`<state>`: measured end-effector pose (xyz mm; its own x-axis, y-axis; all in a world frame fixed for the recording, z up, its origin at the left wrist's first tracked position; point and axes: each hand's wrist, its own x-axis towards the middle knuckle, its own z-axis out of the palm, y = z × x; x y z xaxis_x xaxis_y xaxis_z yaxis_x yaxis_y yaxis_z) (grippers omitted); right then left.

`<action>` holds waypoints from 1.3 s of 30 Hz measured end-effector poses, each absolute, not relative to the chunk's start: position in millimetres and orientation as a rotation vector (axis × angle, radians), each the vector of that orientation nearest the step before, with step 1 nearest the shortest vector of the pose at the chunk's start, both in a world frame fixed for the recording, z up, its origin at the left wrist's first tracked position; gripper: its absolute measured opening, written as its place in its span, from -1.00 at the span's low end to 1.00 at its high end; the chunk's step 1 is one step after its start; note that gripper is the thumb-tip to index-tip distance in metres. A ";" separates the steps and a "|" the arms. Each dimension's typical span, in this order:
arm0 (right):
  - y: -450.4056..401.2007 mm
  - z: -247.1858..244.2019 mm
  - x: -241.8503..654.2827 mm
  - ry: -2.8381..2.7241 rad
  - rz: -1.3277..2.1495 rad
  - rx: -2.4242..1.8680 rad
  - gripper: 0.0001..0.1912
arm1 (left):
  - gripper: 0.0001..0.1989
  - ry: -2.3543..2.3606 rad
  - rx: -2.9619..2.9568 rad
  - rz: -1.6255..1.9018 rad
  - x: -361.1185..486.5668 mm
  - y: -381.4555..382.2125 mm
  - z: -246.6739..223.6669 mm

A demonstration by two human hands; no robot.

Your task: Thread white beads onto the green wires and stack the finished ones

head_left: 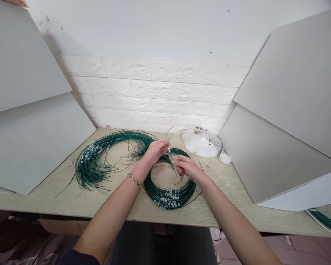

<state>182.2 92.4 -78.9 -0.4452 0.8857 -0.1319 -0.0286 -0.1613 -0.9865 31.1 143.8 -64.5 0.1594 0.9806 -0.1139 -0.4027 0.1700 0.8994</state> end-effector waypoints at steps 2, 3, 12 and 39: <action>91.4 -78.5 182.0 -1.427 1.724 -1.008 -0.79 | -0.85 0.799 0.800 1.169 28.8 144.3 -63.9; 90.8 -77.9 182.0 -1.429 1.745 -1.001 -0.79 | -0.86 0.771 0.785 1.155 27.6 144.3 -63.3; 88.3 -71.5 184.7 -1.316 1.926 -0.868 -0.79 | -0.89 0.669 0.768 1.034 19.4 143.9 -61.0; 91.7 -68.4 192.8 -1.348 1.920 -0.966 -0.76 | -0.86 0.690 0.838 1.120 17.8 147.2 -62.1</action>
